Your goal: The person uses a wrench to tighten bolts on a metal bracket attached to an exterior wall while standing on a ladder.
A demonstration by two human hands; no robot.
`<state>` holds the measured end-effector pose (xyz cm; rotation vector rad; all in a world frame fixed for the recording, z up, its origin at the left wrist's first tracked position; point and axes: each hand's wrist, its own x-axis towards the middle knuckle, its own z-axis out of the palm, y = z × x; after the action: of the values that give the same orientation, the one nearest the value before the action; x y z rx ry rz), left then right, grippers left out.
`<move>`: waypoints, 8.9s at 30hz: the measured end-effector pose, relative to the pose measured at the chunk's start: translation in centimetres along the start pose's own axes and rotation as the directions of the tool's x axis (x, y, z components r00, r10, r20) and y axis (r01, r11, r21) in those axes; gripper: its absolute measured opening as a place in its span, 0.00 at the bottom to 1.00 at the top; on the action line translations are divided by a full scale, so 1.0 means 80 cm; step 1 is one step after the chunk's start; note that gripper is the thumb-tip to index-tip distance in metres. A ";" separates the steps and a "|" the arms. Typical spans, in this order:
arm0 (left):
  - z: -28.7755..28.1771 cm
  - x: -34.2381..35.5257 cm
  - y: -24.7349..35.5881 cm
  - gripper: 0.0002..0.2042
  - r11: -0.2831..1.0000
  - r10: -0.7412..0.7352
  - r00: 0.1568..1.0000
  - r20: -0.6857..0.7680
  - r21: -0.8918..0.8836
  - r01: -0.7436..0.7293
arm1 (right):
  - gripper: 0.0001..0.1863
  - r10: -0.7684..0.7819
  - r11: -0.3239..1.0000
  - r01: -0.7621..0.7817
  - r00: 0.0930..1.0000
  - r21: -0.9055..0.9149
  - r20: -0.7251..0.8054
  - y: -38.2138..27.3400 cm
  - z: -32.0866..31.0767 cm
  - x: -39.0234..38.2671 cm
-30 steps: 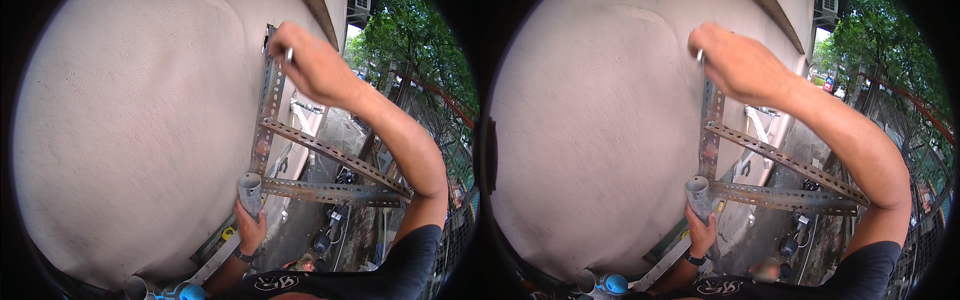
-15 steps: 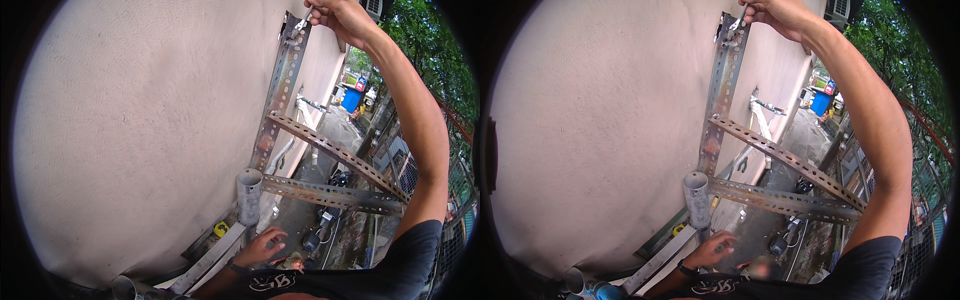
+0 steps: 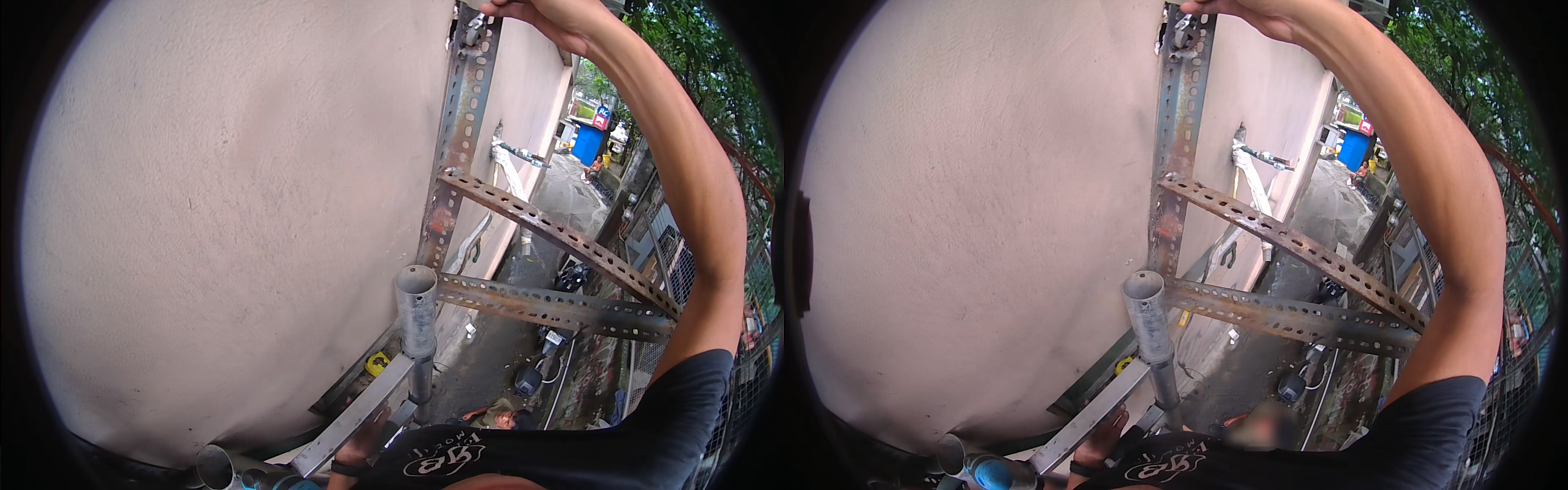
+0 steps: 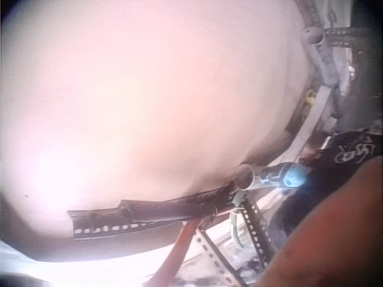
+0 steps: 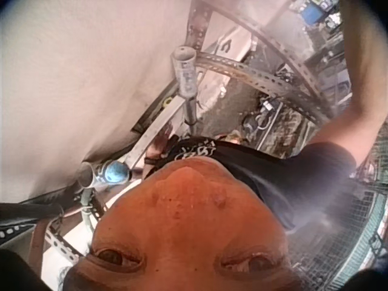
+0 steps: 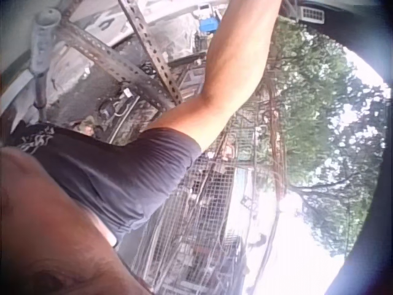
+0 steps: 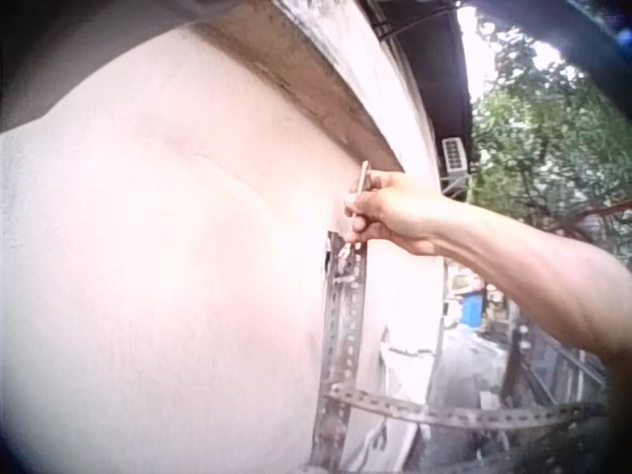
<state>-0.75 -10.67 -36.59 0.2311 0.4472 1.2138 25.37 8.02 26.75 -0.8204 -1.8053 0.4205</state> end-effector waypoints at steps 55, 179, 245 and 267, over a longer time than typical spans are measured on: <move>0.048 0.022 0.039 0.24 0.879 0.476 0.816 0.329 -0.138 -0.457 | 0.08 -0.364 0.613 0.531 0.847 -0.585 0.387 -0.024 0.012 -0.040; 0.023 0.035 0.047 0.27 0.897 0.424 0.790 0.443 -0.085 -0.433 | 0.06 -0.216 0.975 0.221 0.971 -0.030 0.106 -0.001 -0.023 -0.015; 0.035 0.032 0.048 0.27 0.882 0.447 0.794 0.412 -0.054 -0.469 | 0.04 -0.141 0.987 0.145 0.988 -0.065 0.066 -0.015 -0.008 -0.021; 0.029 0.034 0.048 0.27 0.893 0.426 0.806 0.410 -0.046 -0.448 | 0.08 -0.185 -0.304 0.802 0.480 -0.514 0.858 0.058 0.044 -0.112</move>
<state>-2.22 -6.63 -33.51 0.6529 0.0489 1.5591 25.49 5.28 16.42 -0.4990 -2.5940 -1.8339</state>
